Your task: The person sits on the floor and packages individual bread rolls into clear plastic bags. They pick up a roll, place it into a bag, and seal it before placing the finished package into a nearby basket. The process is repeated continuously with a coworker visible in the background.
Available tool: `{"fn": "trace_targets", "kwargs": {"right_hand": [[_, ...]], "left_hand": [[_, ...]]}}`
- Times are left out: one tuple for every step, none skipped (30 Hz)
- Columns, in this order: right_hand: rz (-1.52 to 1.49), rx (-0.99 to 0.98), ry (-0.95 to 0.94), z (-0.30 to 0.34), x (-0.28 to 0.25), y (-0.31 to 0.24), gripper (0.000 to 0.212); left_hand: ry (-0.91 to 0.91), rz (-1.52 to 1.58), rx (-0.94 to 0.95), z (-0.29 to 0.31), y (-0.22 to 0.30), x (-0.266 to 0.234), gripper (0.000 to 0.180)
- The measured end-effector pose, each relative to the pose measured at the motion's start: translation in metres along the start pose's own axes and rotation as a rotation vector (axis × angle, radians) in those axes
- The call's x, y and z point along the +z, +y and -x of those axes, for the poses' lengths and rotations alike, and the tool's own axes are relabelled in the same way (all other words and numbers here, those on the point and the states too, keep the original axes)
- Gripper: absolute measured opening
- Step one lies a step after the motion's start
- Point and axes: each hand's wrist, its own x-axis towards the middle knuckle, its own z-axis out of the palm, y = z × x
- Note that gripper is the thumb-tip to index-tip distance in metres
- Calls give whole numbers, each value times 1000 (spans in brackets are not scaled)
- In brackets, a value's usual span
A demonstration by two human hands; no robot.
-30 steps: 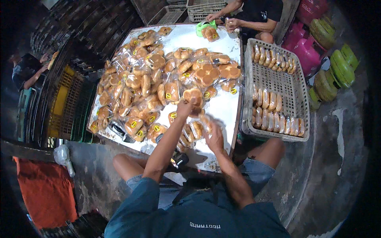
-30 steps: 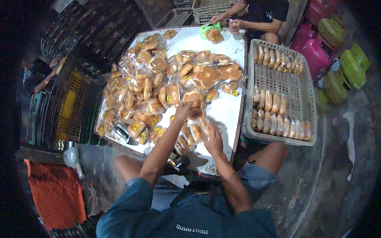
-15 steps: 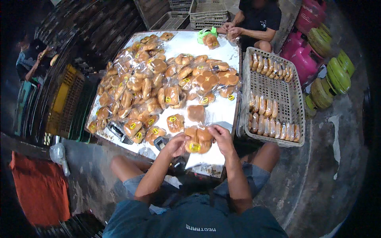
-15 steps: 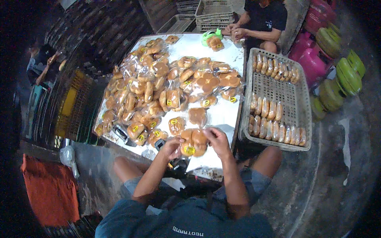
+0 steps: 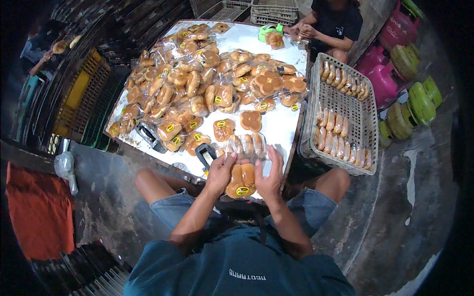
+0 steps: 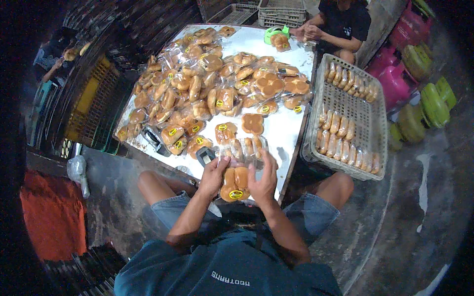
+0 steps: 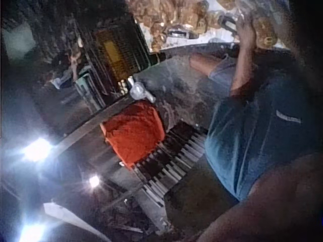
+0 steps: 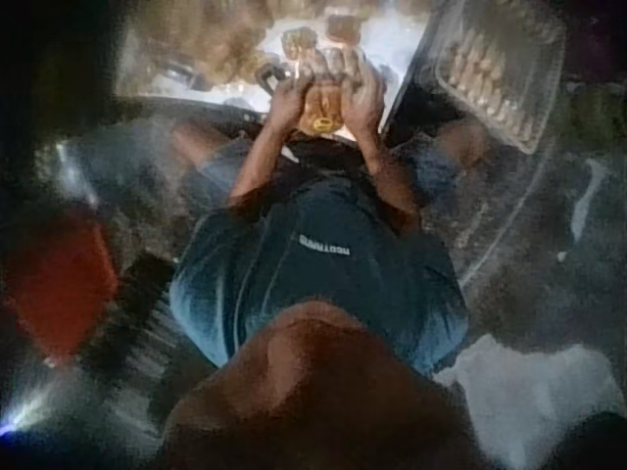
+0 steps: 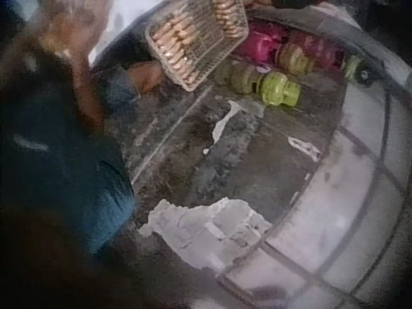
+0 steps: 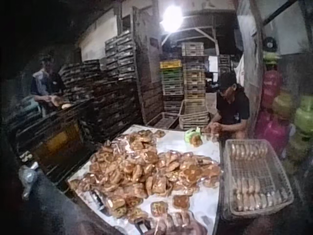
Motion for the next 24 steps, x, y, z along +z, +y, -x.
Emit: {"fn": "trace_targets", "kwargs": {"right_hand": [[-65, -23, -32, 3, -5, -14, 54], [-131, -46, -66, 7, -5, -27, 56], [-320, 154, -117, 15, 0, -35, 50], [-461, 238, -190, 16, 0, -32, 45], [-601, 323, -263, 17, 1, -26, 41], [-746, 414, -343, 17, -1, -27, 37], [-706, 532, -390, 16, -7, -27, 25], [-584, 531, -472, 10, -13, -25, 28], [-847, 694, -416, 11, -7, -23, 29], [-1110, 853, -351, 10, -1, -24, 31], [-1256, 816, -319, 11, -3, -24, 31], [-1404, 772, -300, -4, -12, -42, 31], [-1550, 742, -273, -8, -18, -53, 31], [-1287, 559, -368, -9, -22, -46, 31], [-1023, 368, -453, -14, -27, -35, 31], [-752, 177, -519, -18, -28, -27, 32], [-782, 123, -413, -20, -21, -21, 34], [-853, 203, -447, -21, -20, -18, 31], [-924, 284, -479, -22, -22, -14, 28], [-994, 366, -512, -22, -23, -10, 26], [-792, 392, -654, -22, -24, -5, 21], [-763, 442, -583, -17, -20, -4, 20], [-733, 491, -512, -10, -15, -7, 20], [-702, 542, -446, -7, -12, -15, 19]], "left_hand": [[-20, -85, 50, 8, 2, 3, 36], [-40, -169, 101, 13, 2, 4, 36], [-122, -287, 204, 13, 2, -1, 34], [-106, -249, 250, 15, -1, -2, 33], [-91, -211, 296, 18, -3, -2, 32], [-66, -174, 337, 23, -2, -2, 31], [37, -480, 601, 18, 3, -1, 28], [268, -786, 800, 20, 6, 1, 29], [381, -809, 944, 23, 12, 11, 30], [496, -827, 1088, 25, 17, 18, 31], [285, -834, 1041, 28, 20, 19, 32], [88, -838, 990, 33, 23, 15, 34], [-111, -838, 918, 39, 21, 10, 35], [-135, -854, 694, 42, 21, 4, 33], [-154, -865, 477, 41, 26, -5, 32], [-176, -867, 264, 39, 27, -9, 30], [-114, -738, 310, 37, 24, -8, 28], [-110, -696, 252, 38, 23, -8, 27], [-106, -655, 194, 40, 23, -9, 27], [-101, -613, 135, 41, 23, -9, 27], [-78, -635, 226, 40, 21, -8, 27], [-32, -653, 194, 42, 19, -7, 26], [14, -670, 162, 45, 16, -6, 26], [63, -685, 126, 47, 13, -5, 27]]}}
